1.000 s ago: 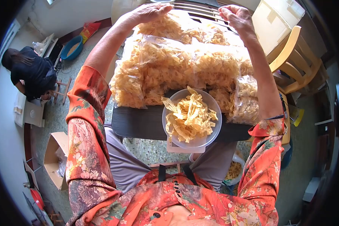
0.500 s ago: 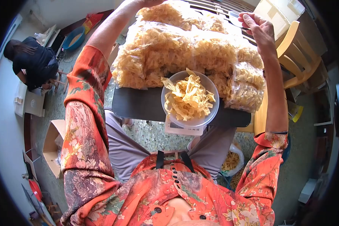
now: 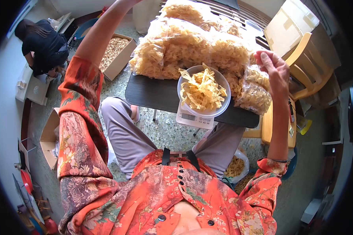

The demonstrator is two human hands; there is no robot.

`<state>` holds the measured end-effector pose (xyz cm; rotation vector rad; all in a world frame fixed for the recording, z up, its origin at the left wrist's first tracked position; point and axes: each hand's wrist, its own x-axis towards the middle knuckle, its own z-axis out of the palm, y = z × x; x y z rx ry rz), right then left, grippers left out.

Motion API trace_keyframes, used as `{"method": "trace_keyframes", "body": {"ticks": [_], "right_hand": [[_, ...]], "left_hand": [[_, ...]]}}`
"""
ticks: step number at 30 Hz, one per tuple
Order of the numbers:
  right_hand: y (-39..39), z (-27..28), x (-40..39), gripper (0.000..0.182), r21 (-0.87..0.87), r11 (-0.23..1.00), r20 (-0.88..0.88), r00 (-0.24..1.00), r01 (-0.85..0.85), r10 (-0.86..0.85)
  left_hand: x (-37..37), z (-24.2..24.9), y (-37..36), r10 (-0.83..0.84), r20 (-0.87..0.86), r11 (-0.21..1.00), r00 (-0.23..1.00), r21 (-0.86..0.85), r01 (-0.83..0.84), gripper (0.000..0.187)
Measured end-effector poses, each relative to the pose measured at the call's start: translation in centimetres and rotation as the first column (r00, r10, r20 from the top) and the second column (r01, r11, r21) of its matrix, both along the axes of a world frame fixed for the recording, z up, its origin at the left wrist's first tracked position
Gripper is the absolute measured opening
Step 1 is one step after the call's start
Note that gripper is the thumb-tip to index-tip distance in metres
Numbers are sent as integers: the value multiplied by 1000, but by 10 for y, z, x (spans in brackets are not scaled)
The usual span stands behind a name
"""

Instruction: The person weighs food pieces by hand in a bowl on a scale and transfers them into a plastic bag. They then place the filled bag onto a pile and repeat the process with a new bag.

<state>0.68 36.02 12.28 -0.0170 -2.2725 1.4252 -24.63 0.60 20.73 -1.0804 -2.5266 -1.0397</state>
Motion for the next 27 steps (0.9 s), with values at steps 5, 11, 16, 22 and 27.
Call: {"method": "trace_keyframes", "body": {"ticks": [5,11,16,22,27], "right_hand": [[-13,-15,50,20,-33,998,9,999,-49,49],[-16,-51,110,19,-120,993,103,995,14,-1],[-21,-90,154,19,-181,981,156,987,64,-36],[-31,-150,203,20,-282,954,321,947,105,-10],[-77,-198,230,24,-446,880,375,927,161,20]], "left_hand": [[31,-13,-44,-29,59,982,998,186,18,90],[142,-53,-83,-147,-71,957,987,241,160,80],[256,-127,-74,-180,21,900,983,407,156,67],[336,-241,-37,-409,234,873,882,380,304,37],[390,-320,-1,-292,670,956,683,232,181,26]]}}
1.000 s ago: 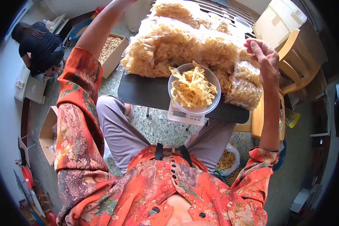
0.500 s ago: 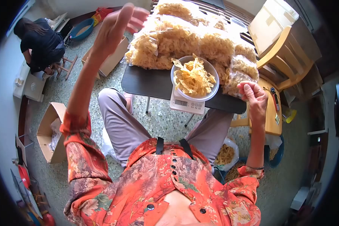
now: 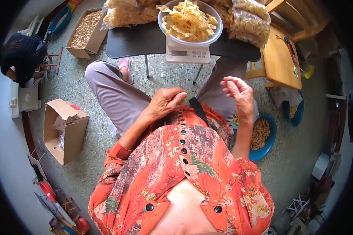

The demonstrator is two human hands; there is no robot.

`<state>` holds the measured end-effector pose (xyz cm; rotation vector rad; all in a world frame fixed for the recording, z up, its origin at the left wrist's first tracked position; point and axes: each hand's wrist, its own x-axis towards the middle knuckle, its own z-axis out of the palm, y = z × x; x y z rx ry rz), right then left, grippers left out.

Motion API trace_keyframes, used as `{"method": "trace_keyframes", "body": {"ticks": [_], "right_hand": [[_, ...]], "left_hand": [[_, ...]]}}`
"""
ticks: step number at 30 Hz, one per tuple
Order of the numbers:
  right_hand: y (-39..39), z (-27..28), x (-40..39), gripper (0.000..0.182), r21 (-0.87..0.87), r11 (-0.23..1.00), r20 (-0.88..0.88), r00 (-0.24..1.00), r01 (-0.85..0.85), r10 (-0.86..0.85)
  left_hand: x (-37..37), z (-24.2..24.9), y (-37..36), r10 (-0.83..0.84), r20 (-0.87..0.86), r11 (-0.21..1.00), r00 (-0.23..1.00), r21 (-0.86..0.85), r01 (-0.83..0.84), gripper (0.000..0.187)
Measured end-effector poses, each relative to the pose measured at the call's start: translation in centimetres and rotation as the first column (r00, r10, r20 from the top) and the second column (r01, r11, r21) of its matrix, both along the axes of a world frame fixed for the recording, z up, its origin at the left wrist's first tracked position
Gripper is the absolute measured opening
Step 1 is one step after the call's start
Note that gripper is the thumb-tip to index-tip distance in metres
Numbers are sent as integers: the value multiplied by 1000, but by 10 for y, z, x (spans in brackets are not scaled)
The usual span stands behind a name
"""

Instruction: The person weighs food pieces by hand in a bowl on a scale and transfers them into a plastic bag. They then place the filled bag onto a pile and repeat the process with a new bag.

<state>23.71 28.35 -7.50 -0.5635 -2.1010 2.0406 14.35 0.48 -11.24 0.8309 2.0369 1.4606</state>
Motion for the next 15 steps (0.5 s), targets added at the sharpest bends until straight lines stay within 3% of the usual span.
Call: {"method": "trace_keyframes", "body": {"ticks": [2,5,8,10,12,15], "right_hand": [[-21,-19,1,24,-118,993,18,1000,-1,3],[-35,-24,-7,24,-117,982,113,981,-147,160],[-32,-19,-20,24,-39,987,35,987,-155,156],[-22,-28,-26,24,-55,990,6,992,-127,127],[-16,-35,-27,26,-66,994,19,996,-89,90],[-13,-48,-24,28,-131,987,49,994,-90,97]], "left_hand": [[9,-14,7,-85,-3,993,996,-81,84,24],[16,-28,5,-339,-54,891,939,-339,302,41],[9,-43,3,-316,32,866,948,-398,302,43],[7,-64,-6,-253,-215,863,943,-491,120,40],[5,-81,-15,-254,-316,755,914,-656,-16,38],[-6,-95,-30,-244,-242,670,939,-742,-17,37]]}}
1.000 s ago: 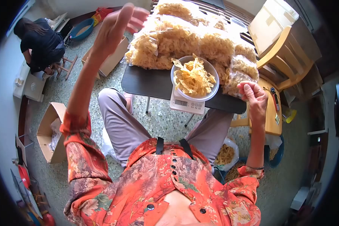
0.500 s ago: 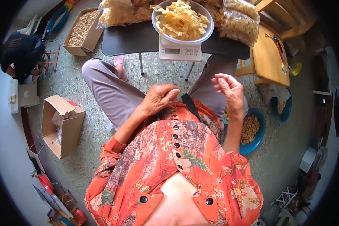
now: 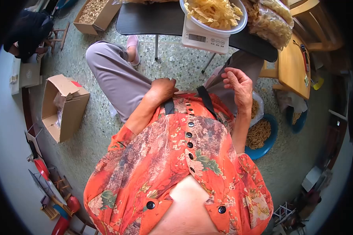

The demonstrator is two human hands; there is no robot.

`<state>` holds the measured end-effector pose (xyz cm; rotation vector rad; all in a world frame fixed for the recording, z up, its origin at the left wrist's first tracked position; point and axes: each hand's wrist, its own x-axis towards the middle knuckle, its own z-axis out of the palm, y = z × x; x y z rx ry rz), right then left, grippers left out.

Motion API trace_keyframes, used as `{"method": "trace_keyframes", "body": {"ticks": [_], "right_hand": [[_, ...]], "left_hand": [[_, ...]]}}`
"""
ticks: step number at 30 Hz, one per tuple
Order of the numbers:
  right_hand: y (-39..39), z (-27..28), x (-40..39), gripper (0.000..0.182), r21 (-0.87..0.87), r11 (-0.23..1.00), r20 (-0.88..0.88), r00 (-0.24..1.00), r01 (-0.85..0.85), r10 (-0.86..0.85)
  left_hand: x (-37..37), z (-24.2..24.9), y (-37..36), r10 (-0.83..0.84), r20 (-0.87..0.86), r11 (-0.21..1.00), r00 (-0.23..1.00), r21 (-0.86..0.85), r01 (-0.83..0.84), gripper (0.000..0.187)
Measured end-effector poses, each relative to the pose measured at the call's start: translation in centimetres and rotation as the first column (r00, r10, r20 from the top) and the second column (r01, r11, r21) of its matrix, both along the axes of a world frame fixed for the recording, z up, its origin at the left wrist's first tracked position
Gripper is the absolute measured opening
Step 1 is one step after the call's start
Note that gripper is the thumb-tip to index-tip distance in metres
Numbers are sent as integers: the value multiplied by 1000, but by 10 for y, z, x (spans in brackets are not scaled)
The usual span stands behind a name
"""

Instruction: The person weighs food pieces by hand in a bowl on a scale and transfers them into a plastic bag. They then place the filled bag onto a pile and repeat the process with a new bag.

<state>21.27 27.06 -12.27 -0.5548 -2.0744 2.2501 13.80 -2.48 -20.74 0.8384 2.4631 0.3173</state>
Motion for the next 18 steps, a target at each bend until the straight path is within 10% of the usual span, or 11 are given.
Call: {"method": "trace_keyframes", "body": {"ticks": [12,18], "right_hand": [[-13,39,-10,21,132,977,88,983,-170,159],[-5,101,-34,18,346,938,-275,959,31,69]], "left_hand": [[-6,-12,-1,-8,68,998,998,67,4,36],[-11,-10,5,-19,112,998,994,64,12,35]]}}
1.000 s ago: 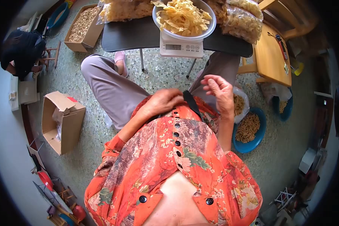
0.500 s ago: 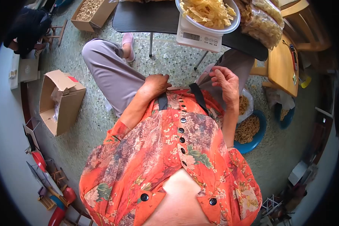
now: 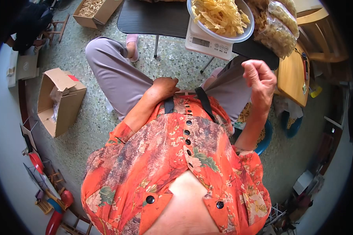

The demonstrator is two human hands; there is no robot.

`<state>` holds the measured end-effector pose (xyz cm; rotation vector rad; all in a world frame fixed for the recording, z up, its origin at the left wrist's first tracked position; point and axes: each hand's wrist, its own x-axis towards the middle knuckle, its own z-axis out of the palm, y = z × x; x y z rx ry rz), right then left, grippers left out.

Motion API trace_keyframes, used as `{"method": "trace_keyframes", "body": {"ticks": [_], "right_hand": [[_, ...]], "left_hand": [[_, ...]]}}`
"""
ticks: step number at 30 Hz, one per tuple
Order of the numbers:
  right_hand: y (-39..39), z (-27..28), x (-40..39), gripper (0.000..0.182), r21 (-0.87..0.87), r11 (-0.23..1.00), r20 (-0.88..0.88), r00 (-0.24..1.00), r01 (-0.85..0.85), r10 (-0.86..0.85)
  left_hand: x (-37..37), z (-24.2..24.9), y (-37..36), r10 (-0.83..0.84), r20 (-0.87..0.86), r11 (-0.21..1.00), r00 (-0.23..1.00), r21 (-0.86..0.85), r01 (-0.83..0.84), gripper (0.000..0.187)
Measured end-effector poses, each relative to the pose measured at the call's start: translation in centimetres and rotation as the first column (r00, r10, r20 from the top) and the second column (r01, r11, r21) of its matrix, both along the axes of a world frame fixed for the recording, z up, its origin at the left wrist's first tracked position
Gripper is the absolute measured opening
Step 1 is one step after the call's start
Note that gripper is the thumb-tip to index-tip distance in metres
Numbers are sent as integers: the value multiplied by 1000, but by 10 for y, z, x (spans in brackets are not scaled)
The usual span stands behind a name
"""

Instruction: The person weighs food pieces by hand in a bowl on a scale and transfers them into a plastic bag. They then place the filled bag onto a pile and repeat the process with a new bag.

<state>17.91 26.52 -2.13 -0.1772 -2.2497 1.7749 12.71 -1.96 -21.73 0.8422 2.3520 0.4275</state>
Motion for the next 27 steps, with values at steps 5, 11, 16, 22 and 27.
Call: {"method": "trace_keyframes", "body": {"ticks": [5,11,16,22,27], "right_hand": [[-2,24,-29,17,60,991,-140,984,122,-113],[-9,37,-46,16,76,985,-250,959,153,-129],[-10,44,-62,13,156,971,-299,946,179,-127],[-6,55,-87,11,312,932,-355,932,186,-67],[-5,57,-102,10,401,902,-350,937,161,-12]], "left_hand": [[0,-5,0,-1,1,1000,1000,-7,1,37],[-1,-5,-1,2,10,1000,1000,-7,-2,35],[0,-1,-1,16,-5,999,1000,30,-15,35],[-2,-6,0,15,15,1000,1000,24,-15,34],[-5,-5,1,19,27,1000,999,10,-19,38]]}}
